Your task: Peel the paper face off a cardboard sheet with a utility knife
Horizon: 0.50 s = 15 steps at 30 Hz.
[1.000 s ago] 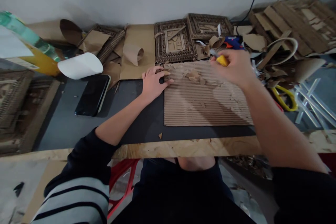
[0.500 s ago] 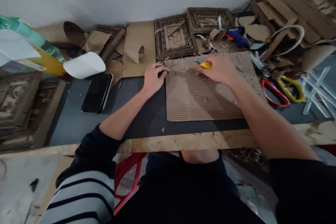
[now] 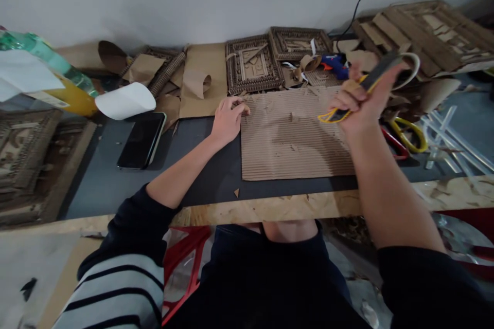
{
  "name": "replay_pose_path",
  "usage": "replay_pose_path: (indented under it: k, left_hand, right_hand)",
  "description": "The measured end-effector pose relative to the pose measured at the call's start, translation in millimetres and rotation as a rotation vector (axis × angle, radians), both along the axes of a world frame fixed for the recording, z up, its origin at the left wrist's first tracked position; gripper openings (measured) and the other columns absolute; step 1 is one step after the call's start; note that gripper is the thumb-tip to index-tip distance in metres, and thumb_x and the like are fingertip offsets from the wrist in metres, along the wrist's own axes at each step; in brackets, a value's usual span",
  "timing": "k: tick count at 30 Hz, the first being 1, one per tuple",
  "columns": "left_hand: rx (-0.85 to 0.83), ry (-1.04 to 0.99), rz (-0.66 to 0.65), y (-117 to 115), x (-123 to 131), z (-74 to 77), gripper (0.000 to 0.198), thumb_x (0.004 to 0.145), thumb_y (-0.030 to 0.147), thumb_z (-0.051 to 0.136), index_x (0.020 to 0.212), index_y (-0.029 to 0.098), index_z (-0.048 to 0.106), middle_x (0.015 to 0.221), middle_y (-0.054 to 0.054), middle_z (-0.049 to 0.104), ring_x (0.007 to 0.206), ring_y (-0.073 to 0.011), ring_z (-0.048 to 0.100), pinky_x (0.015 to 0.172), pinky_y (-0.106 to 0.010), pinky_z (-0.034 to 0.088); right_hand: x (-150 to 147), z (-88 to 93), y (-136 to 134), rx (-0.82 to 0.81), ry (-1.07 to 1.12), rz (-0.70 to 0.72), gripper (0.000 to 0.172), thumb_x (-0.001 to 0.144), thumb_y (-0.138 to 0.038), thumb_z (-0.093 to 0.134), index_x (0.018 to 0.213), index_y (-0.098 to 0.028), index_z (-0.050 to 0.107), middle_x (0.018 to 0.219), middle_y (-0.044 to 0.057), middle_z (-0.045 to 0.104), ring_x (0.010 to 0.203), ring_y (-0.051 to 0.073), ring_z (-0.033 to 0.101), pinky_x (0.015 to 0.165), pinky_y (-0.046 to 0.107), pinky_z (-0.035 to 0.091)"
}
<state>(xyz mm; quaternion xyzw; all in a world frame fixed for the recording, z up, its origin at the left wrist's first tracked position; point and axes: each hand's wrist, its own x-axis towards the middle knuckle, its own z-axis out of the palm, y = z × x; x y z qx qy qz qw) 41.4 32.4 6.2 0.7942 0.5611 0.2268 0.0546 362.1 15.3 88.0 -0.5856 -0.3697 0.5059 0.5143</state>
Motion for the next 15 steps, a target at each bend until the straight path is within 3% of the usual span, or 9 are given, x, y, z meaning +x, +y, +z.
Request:
replay_pose_path:
  k: [3,4,6,10,15]
  left_hand:
    - [-0.002,0.021,-0.008,-2,1,-0.1,0.043,0.102,0.013,0.038,0.109,0.032,0.076,0.153,-0.007,0.065,0.150,-0.0297,0.055,0.123,-0.056,0.052]
    - [0.004,0.025,-0.007,-3,1,-0.2,0.042,0.102,0.013,0.039,0.110,0.032,0.075,0.153,-0.007,0.065,0.150,-0.0298,0.055,0.123,-0.057,0.052]
    - [0.014,0.032,-0.009,-3,0,-0.2,0.042,0.102,0.013,0.040,0.112,0.033,0.075,0.154,-0.007,0.064,0.150,-0.0310,0.055,0.124,-0.059,0.051]
    - [-0.026,0.046,0.007,-4,0,3.5,0.040,0.105,0.016,0.041,0.116,0.032,0.076,0.153,-0.010,0.064,0.151,-0.0349,0.054,0.121,-0.059,0.053]
    - [-0.015,0.061,-0.011,-7,4,11.5,0.034,0.110,0.028,0.044,0.120,0.030,0.076,0.155,-0.013,0.063,0.160,-0.0393,0.046,0.129,-0.062,0.043]
  right_hand:
    - [-10,-11.8,4,0.083,0.007,0.237,0.041,0.108,-0.058,0.040,0.108,-0.031,0.071,0.061,-0.009,0.023,0.053,0.016,0.017,0.064,0.037,0.034]
    - [-13,-17.2,6,0.088,-0.009,0.306,0.037,0.103,-0.062,0.050,0.106,-0.031,0.070,0.062,-0.009,0.024,0.054,0.015,0.018,0.064,0.037,0.033]
    - [-18,-28.8,10,0.113,-0.049,0.398,0.043,0.090,-0.072,0.067,0.104,-0.031,0.070,0.062,-0.010,0.027,0.053,0.015,0.023,0.063,0.037,0.032]
    - [-25,-45.8,16,0.186,-0.047,0.441,0.060,0.076,-0.087,0.076,0.100,-0.032,0.069,0.058,-0.010,0.029,0.049,0.013,0.024,0.054,0.034,0.032]
    - [-20,-52.2,20,0.199,-0.029,0.450,0.057,0.078,-0.084,0.077,0.100,-0.032,0.069,0.056,-0.011,0.027,0.046,0.011,0.021,0.053,0.031,0.029]
